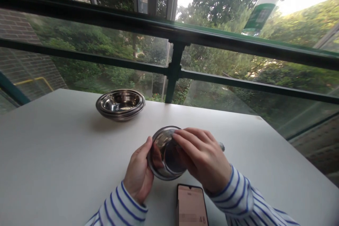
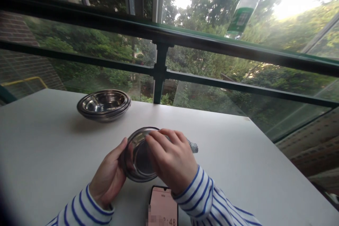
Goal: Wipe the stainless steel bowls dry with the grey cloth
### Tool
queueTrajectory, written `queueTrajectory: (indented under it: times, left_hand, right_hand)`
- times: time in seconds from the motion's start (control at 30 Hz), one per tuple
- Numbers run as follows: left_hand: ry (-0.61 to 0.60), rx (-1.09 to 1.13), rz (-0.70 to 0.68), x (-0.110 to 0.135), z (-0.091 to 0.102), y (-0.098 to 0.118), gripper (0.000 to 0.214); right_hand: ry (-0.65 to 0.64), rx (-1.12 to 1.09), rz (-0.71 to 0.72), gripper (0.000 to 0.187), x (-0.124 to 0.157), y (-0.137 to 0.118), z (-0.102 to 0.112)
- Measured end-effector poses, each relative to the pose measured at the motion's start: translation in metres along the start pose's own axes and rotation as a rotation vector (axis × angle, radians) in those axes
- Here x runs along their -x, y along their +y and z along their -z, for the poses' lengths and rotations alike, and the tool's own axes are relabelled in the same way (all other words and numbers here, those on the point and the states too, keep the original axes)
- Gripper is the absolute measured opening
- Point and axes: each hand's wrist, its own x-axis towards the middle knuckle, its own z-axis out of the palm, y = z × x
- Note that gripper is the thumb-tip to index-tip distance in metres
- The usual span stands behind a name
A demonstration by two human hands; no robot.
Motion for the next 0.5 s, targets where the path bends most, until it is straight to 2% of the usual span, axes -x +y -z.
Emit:
queueTrajectory:
  times: [0.07, 0.27, 0.4, 0.5]
  left_hand:
    - [0.028, -0.008, 0.001, -0.001, 0.0, 0.001, 0.013]
    - [0.017, -0.012, -0.001, -0.001, -0.001, 0.005, 0.014]
    - [0.072, -0.036, -0.039, -0.002, -0.001, 0.009, 0.015]
    - [0.068, -0.042, -0.032, -0.002, -0.001, 0.008, 0.016]
  right_hand:
    - [-0.01, 0.008, -0.031, 0.029, 0.0, 0.005, 0.0]
    - [-0.062, -0.032, 0.046, 0.034, -0.001, -0.005, 0.0]
    - [-0.101, -0.068, 0.021, 0.039, 0.001, 0.005, 0.003]
    - [-0.111, -0.075, 0.032, 0.039, 0.002, 0.009, 0.004]
